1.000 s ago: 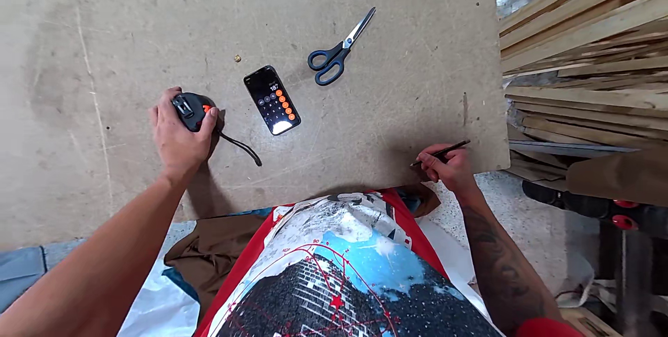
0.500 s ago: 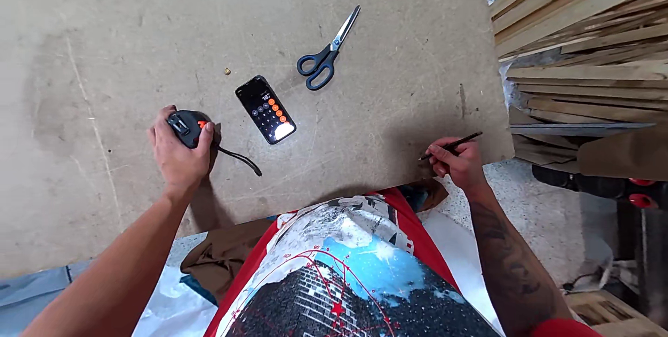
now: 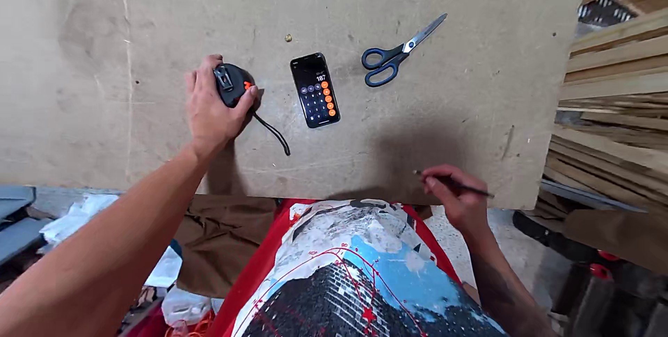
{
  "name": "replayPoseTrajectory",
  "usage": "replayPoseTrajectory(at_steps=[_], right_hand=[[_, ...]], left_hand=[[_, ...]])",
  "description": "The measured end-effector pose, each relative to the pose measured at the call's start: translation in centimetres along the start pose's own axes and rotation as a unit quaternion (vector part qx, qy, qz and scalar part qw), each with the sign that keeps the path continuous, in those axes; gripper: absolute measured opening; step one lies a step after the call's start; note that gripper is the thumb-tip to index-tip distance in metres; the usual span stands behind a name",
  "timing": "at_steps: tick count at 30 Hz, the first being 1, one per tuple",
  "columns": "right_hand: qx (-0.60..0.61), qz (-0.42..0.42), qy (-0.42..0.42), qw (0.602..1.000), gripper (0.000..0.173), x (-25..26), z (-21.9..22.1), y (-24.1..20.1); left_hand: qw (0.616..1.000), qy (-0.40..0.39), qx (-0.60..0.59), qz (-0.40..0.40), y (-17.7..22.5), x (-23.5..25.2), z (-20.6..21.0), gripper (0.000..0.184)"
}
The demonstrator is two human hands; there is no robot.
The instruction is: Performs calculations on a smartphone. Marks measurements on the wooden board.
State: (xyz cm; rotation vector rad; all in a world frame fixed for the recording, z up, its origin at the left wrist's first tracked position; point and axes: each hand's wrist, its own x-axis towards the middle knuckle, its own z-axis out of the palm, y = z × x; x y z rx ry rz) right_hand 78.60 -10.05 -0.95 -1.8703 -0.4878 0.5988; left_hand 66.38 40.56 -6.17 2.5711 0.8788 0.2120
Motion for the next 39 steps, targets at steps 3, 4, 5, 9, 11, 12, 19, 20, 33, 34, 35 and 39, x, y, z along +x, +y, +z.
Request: replayPoseTrajectory(at_steps=[3,4,5,9,11,12,19,20,33,34,35,39], right_hand=[[-0.074,-0.053,-0.065,0.994,0.021,-2.5,1.1,0.6],[-0.089,-0.061,-0.065,0.992,0.020,-3.1,1.8,0.7],[-0.106,-0.066,-0.057,0.990,0.018,-3.6,2.5,0.8],[-0.150,-0.116,-0.014,0.982,0.013,-4.1,5.0,0.7],[-0.155,-0.148,0.009,0.977,0.014,-4.0,6.1,0.9],[-0.157,-0.157,0.021,0.975,0.014,-4.0,6.6,1.0],[-0.188,-0.137,0.039,0.972,0.014,-4.4,7.8,2.1],[-0.187,-0.143,0.054,0.971,0.012,-4.4,7.6,2.0],[-0.242,-0.151,0.121,0.951,0.014,-4.9,6.1,3.4],[-0.254,-0.140,0.110,0.951,0.015,-4.9,5.9,3.6],[-0.268,-0.130,0.098,0.950,0.016,-4.9,5.8,3.9],[-0.277,-0.131,0.099,0.947,0.016,-4.9,5.7,4.1]], left_hand=[[1.000,0.002,-0.008,0.007,-0.4,0.0,0.1,0.083],[1.000,0.004,-0.015,0.014,-0.5,0.1,0.1,0.083],[1.000,0.006,-0.017,0.020,-0.5,0.1,0.2,0.082],[0.999,-0.005,-0.013,0.030,-0.6,0.0,0.3,0.083],[0.999,-0.008,-0.015,0.031,-0.7,0.1,0.3,0.082],[0.999,-0.010,-0.016,0.032,-0.7,0.1,0.3,0.082],[0.999,-0.013,-0.010,0.040,-0.7,0.2,0.5,0.082],[0.999,-0.009,-0.008,0.043,-0.6,0.2,0.5,0.082],[1.000,-0.010,0.004,0.030,0.0,0.0,0.4,0.083],[0.999,-0.013,-0.004,0.030,-0.2,0.0,0.6,0.084],[0.999,-0.014,-0.007,0.027,-0.3,-0.1,0.6,0.086],[1.000,-0.009,0.003,0.010,0.3,-0.2,0.3,0.085]])
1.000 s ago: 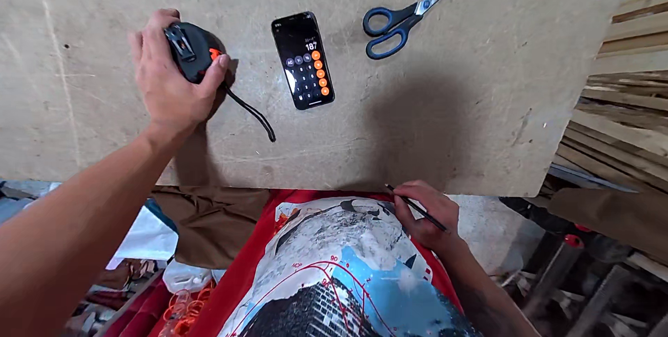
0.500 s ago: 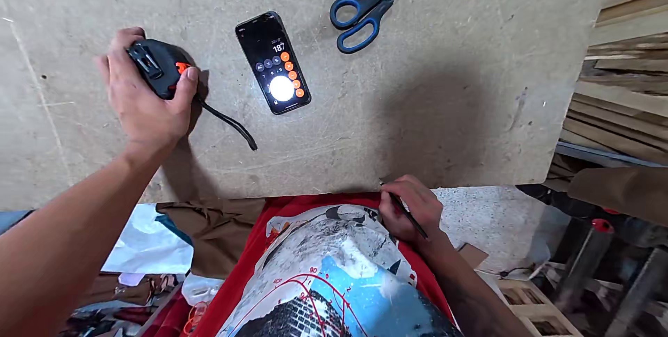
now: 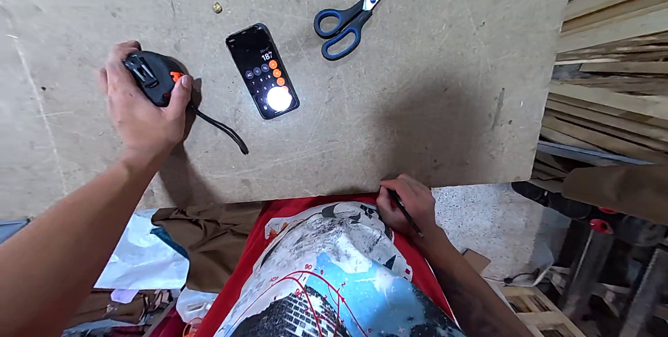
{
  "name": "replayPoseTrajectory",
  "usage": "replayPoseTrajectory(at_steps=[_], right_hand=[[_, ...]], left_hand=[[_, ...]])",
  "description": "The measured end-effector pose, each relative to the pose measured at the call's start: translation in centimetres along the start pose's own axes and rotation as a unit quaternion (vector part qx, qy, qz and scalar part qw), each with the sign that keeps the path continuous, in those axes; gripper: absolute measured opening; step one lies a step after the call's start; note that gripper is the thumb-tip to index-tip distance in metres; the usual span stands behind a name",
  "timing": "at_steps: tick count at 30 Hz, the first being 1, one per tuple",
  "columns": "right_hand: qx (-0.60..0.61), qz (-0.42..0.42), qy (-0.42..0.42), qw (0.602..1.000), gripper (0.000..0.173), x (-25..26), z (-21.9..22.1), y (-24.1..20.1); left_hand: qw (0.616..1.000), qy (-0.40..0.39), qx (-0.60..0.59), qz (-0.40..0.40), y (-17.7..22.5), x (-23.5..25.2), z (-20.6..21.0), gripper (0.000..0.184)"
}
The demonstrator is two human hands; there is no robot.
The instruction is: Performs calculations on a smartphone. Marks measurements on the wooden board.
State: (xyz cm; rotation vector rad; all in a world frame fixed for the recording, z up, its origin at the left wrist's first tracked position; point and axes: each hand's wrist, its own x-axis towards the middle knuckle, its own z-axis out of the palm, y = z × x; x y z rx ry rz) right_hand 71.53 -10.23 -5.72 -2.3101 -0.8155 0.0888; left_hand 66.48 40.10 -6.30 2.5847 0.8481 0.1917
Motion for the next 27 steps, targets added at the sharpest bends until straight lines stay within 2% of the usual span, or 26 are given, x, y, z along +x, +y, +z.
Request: replayPoseTrajectory(at_steps=[5,9,13,18,25,27], right_hand=[[-0.002,-0.007,0.051,0.999,0.014,-0.3,-0.7,0.8],[-0.026,-0.002,0.033,0.999,0.016,-0.3,-0.3,1.3],[-0.008,-0.012,0.050,0.999,0.015,-0.7,-0.9,1.6],[0.002,-0.010,0.044,0.999,0.025,-1.0,-2.2,2.2],[-0.017,0.004,0.031,0.999,0.018,-1.4,-1.7,2.8],[-0.015,0.007,0.050,0.999,0.018,-1.7,-2.1,2.7]], left_hand=[[1.000,0.006,0.001,0.006,-0.1,0.0,0.1,0.083],[1.000,0.006,0.004,0.009,0.2,0.0,0.1,0.083],[1.000,0.008,0.002,0.004,0.2,-0.1,0.1,0.082],[1.000,0.007,0.011,-0.001,0.2,0.0,0.0,0.083],[1.000,0.011,0.011,0.015,0.1,-0.1,0.0,0.084],[1.000,0.011,0.012,0.014,0.1,0.0,0.0,0.083]])
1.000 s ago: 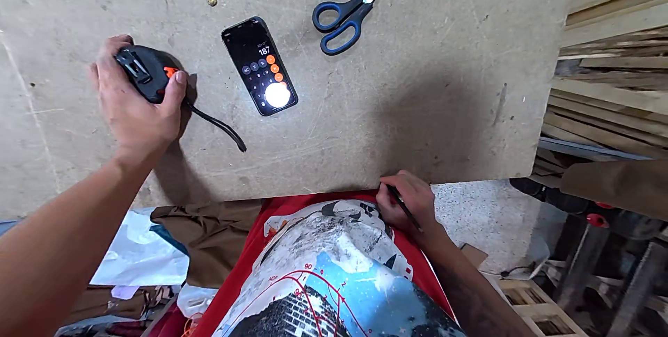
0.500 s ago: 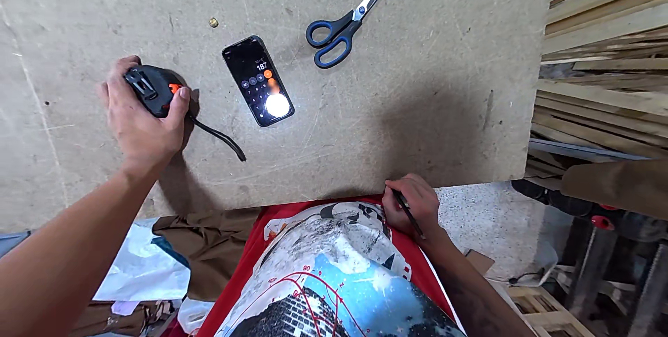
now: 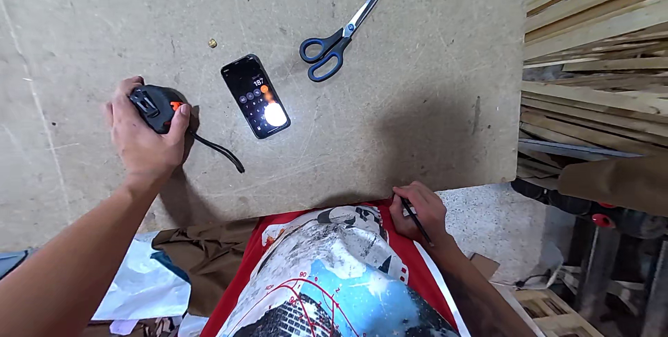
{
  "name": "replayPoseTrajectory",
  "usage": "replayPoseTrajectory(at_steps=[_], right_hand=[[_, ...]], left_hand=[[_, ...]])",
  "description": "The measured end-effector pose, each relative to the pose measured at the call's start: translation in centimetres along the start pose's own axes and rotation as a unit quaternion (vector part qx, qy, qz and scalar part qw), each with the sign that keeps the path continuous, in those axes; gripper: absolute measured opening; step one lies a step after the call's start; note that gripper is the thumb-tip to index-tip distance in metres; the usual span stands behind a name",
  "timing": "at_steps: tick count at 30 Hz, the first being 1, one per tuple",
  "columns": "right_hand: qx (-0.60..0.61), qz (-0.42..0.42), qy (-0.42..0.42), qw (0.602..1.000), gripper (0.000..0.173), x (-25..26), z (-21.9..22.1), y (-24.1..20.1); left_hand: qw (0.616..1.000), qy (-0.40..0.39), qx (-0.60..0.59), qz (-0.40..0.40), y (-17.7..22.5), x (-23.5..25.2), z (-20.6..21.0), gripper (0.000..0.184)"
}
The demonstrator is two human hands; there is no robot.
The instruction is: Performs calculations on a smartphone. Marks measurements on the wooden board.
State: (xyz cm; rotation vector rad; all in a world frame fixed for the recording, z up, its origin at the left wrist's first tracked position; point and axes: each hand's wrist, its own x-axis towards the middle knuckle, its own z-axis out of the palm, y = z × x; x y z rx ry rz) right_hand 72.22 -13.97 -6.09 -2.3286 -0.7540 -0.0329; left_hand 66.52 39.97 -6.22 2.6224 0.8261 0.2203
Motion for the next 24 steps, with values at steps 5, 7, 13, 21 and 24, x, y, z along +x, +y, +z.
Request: replayPoseTrajectory(at_steps=[5,7,13,21,24], right_hand=[[0.007,0.026,0.059,0.998,0.012,-0.4,-0.4,0.6],[0.006,0.021,0.046,0.999,0.012,-0.6,0.0,0.9],[-0.003,0.036,0.068,0.997,0.012,-1.0,-0.6,1.0],[0.004,0.056,0.058,0.997,0.012,-1.1,-0.8,2.4],[0.010,0.048,0.062,0.997,0.012,-1.2,-0.7,2.5]], left_hand=[[1.000,-0.006,-0.005,0.001,-0.5,0.1,0.3,0.084],[1.000,-0.009,-0.009,0.001,-0.6,0.0,0.3,0.084],[1.000,-0.010,-0.020,-0.014,-1.0,0.2,0.7,0.084],[1.000,-0.011,-0.020,-0.013,-1.4,0.1,0.9,0.087],[1.000,-0.010,-0.013,-0.018,-1.6,0.0,0.7,0.087]])
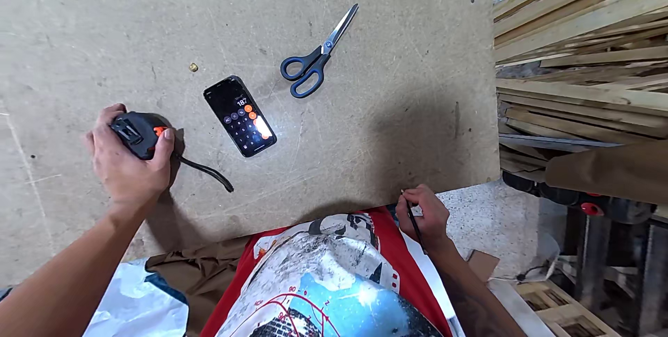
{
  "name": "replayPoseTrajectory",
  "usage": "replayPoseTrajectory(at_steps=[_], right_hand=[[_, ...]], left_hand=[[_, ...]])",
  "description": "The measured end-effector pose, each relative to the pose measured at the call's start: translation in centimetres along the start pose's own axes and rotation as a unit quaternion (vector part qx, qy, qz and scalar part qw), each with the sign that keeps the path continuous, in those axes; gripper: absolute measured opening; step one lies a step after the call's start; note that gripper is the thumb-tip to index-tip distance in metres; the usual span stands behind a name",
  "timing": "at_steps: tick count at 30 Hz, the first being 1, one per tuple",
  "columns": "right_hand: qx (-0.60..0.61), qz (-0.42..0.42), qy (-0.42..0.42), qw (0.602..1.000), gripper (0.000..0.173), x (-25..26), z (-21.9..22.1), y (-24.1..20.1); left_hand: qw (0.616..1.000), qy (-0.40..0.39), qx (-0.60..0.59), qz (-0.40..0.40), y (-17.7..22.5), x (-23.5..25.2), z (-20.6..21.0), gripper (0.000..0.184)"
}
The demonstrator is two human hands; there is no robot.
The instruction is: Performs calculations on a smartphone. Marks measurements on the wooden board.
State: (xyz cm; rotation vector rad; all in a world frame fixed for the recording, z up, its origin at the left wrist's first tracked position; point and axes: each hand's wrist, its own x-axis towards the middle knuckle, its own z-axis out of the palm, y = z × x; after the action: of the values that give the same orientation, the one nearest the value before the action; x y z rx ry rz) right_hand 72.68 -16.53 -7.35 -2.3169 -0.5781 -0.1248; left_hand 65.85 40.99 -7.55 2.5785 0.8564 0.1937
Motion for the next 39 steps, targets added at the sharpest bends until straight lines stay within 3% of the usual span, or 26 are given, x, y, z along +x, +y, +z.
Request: replayPoseTrajectory(at_steps=[14,25,34,39], right_hand=[[0.001,-0.016,-0.022,1.000,0.020,1.1,-0.3,0.2],[0.004,-0.032,0.010,0.999,0.015,0.0,0.2,1.5],[0.010,-0.040,0.030,0.999,0.013,0.3,0.6,0.8],[0.008,-0.035,0.028,0.999,0.012,0.2,0.6,0.4]], left_hand=[[0.999,0.024,-0.004,0.026,1.0,0.2,-0.5,0.082],[0.999,-0.013,-0.013,0.035,0.6,0.2,-0.4,0.085],[1.000,-0.029,-0.002,-0.006,-2.9,0.1,0.9,0.083],[1.000,-0.023,0.007,0.005,-1.9,0.2,0.4,0.089]])
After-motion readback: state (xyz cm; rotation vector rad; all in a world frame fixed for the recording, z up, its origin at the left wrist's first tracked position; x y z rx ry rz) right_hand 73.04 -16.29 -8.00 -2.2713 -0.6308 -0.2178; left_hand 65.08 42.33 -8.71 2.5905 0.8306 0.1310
